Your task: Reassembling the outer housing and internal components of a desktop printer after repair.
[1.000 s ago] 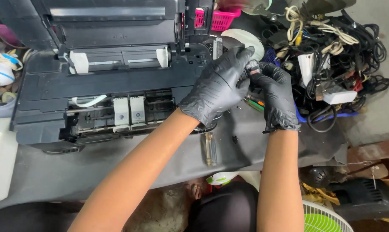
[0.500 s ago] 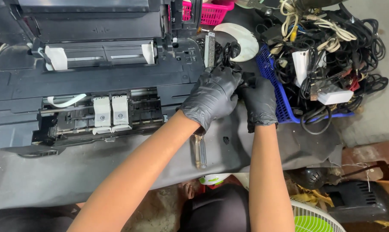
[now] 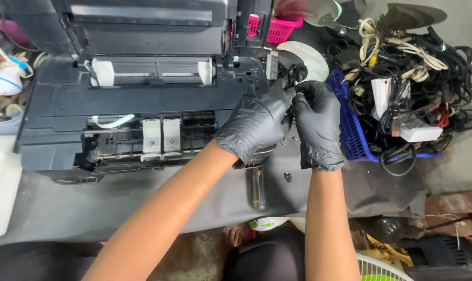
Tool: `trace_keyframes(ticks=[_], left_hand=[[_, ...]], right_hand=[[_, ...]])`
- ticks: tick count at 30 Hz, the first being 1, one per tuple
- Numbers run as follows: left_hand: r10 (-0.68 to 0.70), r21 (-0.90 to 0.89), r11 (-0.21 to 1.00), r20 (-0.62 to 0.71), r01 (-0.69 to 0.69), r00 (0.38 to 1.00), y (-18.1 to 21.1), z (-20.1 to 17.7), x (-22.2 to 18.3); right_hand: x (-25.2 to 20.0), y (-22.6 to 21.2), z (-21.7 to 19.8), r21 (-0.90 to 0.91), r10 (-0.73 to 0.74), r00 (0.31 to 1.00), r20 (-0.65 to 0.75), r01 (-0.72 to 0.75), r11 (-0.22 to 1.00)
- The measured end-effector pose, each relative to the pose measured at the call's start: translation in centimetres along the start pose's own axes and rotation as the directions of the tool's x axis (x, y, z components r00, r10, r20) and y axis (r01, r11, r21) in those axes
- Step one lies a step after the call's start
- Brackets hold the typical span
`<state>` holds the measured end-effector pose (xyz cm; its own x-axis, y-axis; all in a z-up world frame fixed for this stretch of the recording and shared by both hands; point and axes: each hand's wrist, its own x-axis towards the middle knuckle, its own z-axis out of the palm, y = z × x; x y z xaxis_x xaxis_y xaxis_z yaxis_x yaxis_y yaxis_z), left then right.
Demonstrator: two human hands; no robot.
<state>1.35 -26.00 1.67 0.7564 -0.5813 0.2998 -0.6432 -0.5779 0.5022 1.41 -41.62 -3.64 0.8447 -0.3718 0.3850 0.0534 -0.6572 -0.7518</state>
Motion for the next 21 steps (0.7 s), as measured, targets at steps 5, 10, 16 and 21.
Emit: trace_keyframes(ticks=[5, 10, 16, 21], left_hand=[[0.047, 0.101, 0.994, -0.136, -0.033, 0.99, -4.7, -0.8, -1.6], [0.087, 0.1, 0.993, -0.242, -0.064, 0.966, -7.5, -4.7, -4.9], [0.04, 0.249, 0.968, -0.256, 0.026, 0.966, -10.3, -9.9, -10.4], [0.012, 0.246, 0.967, -0.314, 0.07, 0.949, -14.4, -10.5, -11.8]], right_hand=[[-2.7, -6.7, 1.9, 0.079, -0.155, 0.986, 0.054, 0.151, 0.985], [-4.0, -10.1, 4.8, 0.152, -0.327, 0.934, 0.145, 0.306, 0.94], [-5.1, -14.1, 8.1, 0.148, -0.425, 0.866, 0.262, 0.4, 0.905], [-3.5, -16.7, 11.0, 0.125, -0.54, 0.801, 0.26, 0.526, 0.841]])
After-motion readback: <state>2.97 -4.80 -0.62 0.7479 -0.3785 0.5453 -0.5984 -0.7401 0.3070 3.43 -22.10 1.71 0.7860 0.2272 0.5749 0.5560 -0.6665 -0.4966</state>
